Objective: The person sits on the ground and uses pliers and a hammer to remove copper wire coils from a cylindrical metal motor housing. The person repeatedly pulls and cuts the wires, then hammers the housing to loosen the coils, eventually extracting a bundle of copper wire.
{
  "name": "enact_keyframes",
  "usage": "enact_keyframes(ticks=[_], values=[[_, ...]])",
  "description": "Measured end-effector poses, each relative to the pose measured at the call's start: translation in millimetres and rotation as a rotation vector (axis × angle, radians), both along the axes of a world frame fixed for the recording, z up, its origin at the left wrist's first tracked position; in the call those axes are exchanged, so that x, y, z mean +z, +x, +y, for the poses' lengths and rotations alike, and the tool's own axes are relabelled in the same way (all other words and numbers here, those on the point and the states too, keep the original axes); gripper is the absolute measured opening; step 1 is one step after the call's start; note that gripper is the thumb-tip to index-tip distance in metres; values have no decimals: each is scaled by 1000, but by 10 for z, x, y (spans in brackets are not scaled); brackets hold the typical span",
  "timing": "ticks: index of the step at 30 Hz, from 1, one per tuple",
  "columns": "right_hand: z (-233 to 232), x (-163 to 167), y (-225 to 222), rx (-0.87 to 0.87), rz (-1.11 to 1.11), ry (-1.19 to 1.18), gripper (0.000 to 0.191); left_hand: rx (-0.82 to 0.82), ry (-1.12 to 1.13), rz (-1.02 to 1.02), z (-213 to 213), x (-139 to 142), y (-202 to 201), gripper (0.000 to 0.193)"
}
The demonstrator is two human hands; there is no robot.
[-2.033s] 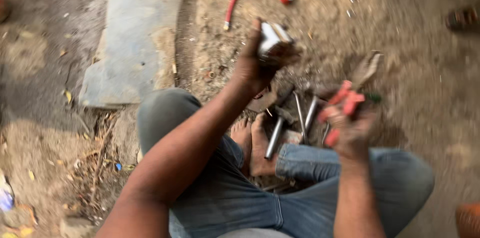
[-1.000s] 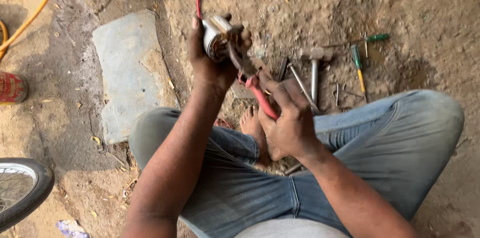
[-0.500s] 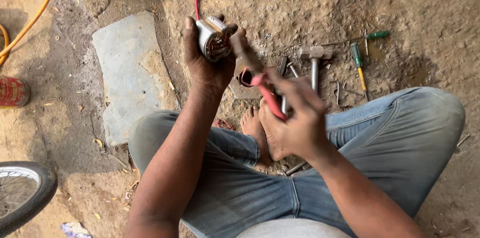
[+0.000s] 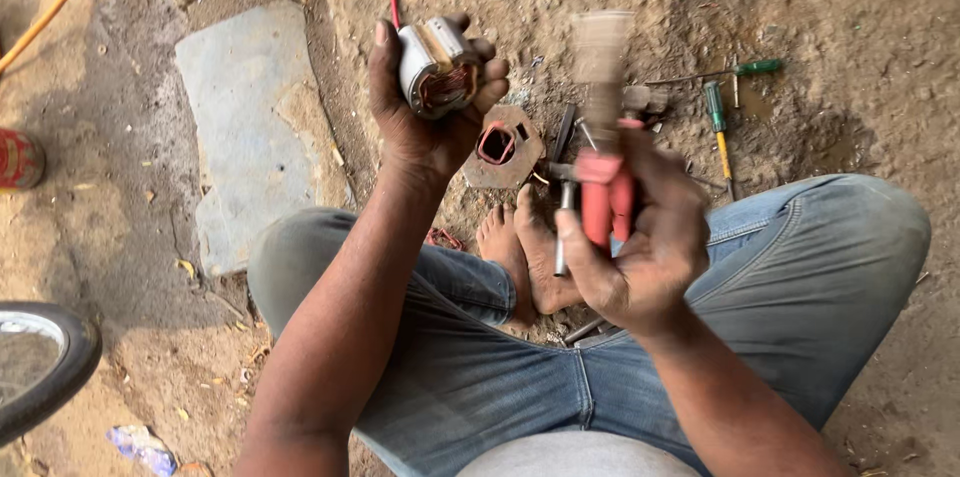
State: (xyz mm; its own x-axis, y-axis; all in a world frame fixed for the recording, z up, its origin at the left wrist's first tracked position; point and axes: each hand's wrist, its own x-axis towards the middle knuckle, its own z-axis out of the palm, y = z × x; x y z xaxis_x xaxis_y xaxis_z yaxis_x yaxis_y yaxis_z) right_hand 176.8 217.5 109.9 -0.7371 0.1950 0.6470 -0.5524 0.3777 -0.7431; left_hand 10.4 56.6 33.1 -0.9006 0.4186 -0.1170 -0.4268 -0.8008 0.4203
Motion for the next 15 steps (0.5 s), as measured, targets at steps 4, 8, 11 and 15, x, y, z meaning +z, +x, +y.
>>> enact_keyframes(ticks=[4,8,11,15], values=[[-173,32,-120,60,-228,196,42,-45,61,50,8,17,10,82],[-88,41,4,17,-182,319,53,-45,55,71,9,16,-16,81],[-77,37,48,-42,-41,139,52,-48,18,80,-2,17,-22,83],[-221,9,-104,55,-72,355,49,-45,-7,38,6,10,-18,83]])
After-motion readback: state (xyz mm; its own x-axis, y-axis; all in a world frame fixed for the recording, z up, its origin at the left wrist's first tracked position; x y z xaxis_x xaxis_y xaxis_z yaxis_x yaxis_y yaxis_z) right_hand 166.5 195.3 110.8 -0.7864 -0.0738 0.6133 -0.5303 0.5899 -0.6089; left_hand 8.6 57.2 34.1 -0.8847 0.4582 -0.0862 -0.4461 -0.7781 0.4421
